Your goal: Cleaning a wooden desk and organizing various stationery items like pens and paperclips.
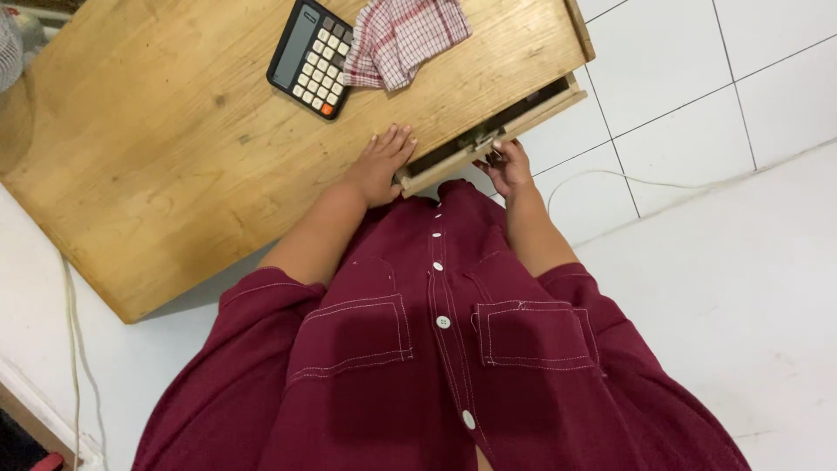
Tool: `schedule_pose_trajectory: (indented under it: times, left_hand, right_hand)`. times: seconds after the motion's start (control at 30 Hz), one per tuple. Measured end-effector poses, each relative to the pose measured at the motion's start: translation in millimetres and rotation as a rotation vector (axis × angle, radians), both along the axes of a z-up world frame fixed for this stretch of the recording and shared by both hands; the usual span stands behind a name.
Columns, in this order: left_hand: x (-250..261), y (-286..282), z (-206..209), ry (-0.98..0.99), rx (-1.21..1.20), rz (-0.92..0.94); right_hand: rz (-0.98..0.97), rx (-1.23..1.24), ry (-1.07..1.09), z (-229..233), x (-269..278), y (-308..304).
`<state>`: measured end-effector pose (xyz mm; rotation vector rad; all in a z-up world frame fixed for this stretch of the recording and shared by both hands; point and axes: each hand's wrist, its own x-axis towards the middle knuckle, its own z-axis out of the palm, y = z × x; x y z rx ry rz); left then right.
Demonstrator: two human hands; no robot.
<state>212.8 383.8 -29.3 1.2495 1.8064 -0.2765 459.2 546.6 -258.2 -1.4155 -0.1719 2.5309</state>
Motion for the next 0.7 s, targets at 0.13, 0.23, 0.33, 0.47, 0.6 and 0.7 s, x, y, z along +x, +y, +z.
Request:
schedule_pose_trajectory:
  times: [0.13,0.23,0.33,0.47,0.6,0.7]
  left_hand:
    - [0,-2,-5,0.008,0.010,0.012]
    - [0,-8,-7,0.002,0.022,-0.008]
    - [-7,-5,-12,-0.013,0.047,0.013]
    - [1,-15,-13,-0.018,0.099,0.027]
    - [-21,-21,-25,-0.171,0.284,0.256]
    - [-70,-20,-19,0.088,0.882,0.652]
  right_hand:
    - [0.054,0.028,0.000,-6,18,0]
    - [0.027,0.013,-0.034,-5,47,-16]
    - [0.087,0.064,-0.072,-23,59,-12]
    - [0.116,0.062,-0.126,-17,70,-17]
    - [0.185,0.063,-0.102,-20,65,-5]
    - [0.197,0.111,-0.161,47,62,-4]
